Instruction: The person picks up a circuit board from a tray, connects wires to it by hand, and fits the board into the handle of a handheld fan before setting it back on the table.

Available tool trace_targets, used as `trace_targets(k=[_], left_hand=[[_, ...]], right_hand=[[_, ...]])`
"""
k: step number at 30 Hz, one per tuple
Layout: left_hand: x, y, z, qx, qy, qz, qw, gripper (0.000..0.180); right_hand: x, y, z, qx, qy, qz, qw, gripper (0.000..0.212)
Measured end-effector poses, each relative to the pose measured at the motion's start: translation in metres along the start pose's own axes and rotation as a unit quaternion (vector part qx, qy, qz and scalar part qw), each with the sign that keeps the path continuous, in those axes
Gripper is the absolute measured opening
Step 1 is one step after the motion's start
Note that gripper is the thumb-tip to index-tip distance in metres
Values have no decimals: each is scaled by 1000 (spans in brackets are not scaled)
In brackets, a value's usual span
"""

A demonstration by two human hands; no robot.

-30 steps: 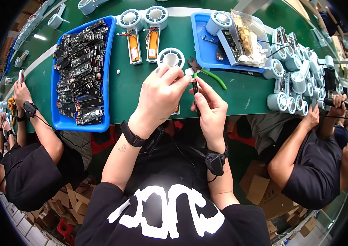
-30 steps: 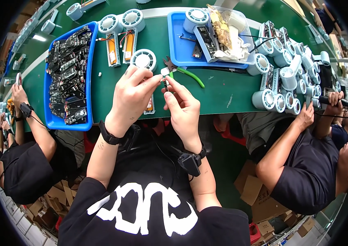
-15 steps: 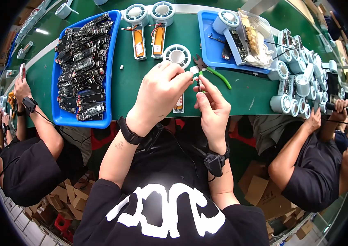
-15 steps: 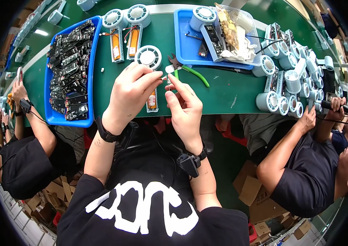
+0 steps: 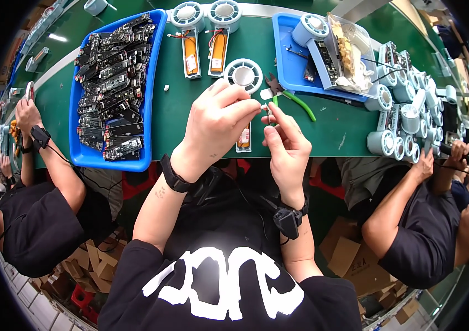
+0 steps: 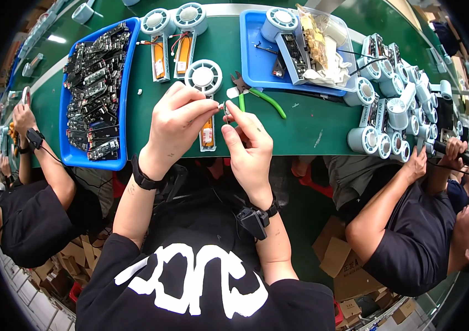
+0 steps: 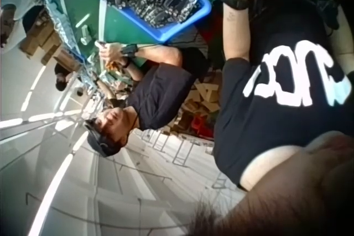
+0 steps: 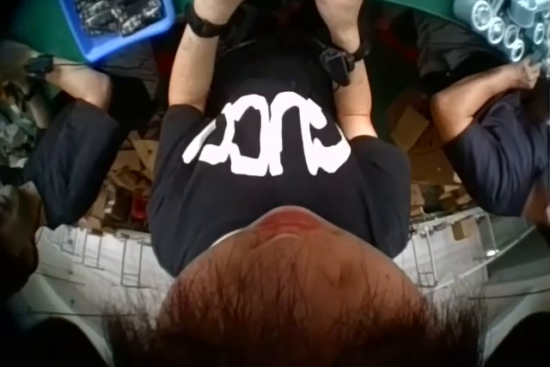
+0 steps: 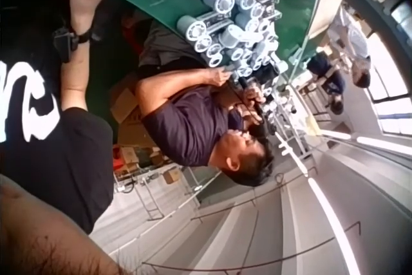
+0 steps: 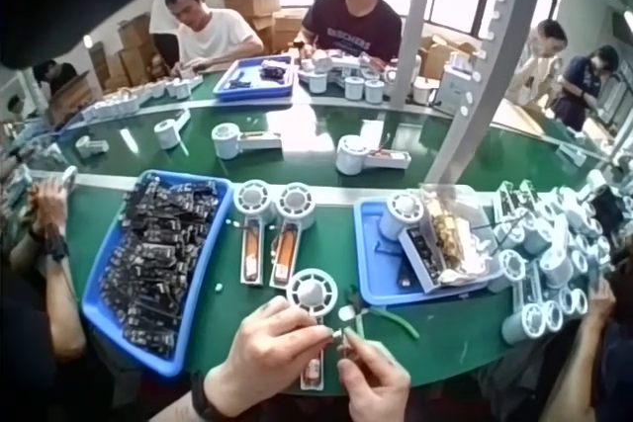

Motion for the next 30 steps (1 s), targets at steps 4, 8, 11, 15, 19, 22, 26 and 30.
trace_targets(k=[4, 8, 11, 15, 19, 22, 26, 30], left_hand=[[2, 0, 1, -36, 10, -8, 999, 18], [4, -2, 2, -60, 19, -17, 998, 21], [5, -4, 3, -70, 20, -25, 997, 23], [6, -6, 5, -77, 4, -40, 996, 26], [6, -6, 8, -74, -27, -48, 996, 28], [7, -6, 10, -69, -40, -46, 996, 30], [7, -7, 13, -58, -53, -40, 996, 30], [6, -9, 17, -59, -71, -55, 994, 30]], right_hand=[[-2, -1, -4, 35, -13, 4, 999, 41], [-4, -4, -4, 46, -24, 2, 999, 43], [-5, -6, -4, 56, -37, -1, 998, 45], [-6, -7, -6, 70, -44, -4, 997, 46], [-5, -7, -9, 73, -35, -1, 997, 46], [-6, -5, -7, 86, -46, 3, 995, 47], [-9, -3, -2, 103, -58, 3, 993, 49], [-12, -1, -1, 109, -78, -24, 991, 49]])
Point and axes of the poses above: each hand's wrist, its own y-axis towards the middle knuckle, its own x-axis out of the back of the hand, z = x × y, the point moved 4 cm from there along y, towards the middle knuckle, and after that the axes turned 2 degrees about -z, right-handed, at the moved point
